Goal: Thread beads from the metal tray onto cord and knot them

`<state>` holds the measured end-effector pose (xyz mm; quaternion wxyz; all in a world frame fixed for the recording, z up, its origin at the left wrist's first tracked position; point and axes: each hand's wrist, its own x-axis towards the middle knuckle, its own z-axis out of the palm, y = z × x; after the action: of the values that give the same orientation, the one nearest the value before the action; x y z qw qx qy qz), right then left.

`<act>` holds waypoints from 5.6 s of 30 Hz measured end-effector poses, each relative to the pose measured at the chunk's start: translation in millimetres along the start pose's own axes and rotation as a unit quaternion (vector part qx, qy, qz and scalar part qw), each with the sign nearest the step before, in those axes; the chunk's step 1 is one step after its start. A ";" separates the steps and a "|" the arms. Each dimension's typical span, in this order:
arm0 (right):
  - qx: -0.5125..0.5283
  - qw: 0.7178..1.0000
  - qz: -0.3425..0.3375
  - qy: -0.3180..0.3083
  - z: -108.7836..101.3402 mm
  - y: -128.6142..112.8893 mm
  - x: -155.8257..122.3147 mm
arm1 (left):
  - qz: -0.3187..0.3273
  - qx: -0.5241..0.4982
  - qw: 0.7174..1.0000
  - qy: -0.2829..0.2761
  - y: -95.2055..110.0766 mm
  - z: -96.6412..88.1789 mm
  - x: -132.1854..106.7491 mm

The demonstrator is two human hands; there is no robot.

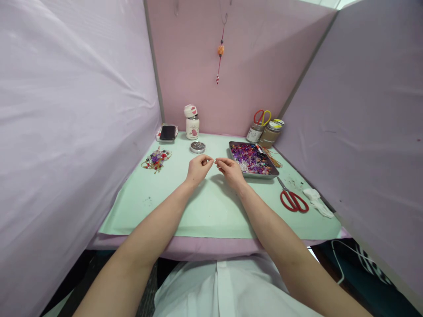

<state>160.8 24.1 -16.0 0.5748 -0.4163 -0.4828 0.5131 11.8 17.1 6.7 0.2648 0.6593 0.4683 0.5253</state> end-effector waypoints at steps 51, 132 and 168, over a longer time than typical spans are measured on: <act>-0.574 0.800 -0.172 0.043 -1.1 -5.3 -9.5 | -0.268 -0.295 0.902 -0.166 -16.7 3.3 3.1; 0.148 0.985 0.085 -0.026 6.9 -6.3 -4.0 | -0.053 -0.080 0.995 0.017 -6.9 2.8 4.1; -0.077 0.995 -0.061 0.030 8.8 -1.1 -4.5 | 0.036 0.075 0.996 0.021 -3.3 -0.1 1.0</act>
<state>152.3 19.3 -13.9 0.5850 -0.4446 -0.5282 0.4256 10.7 19.3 4.4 0.1858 0.6827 0.4878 0.5114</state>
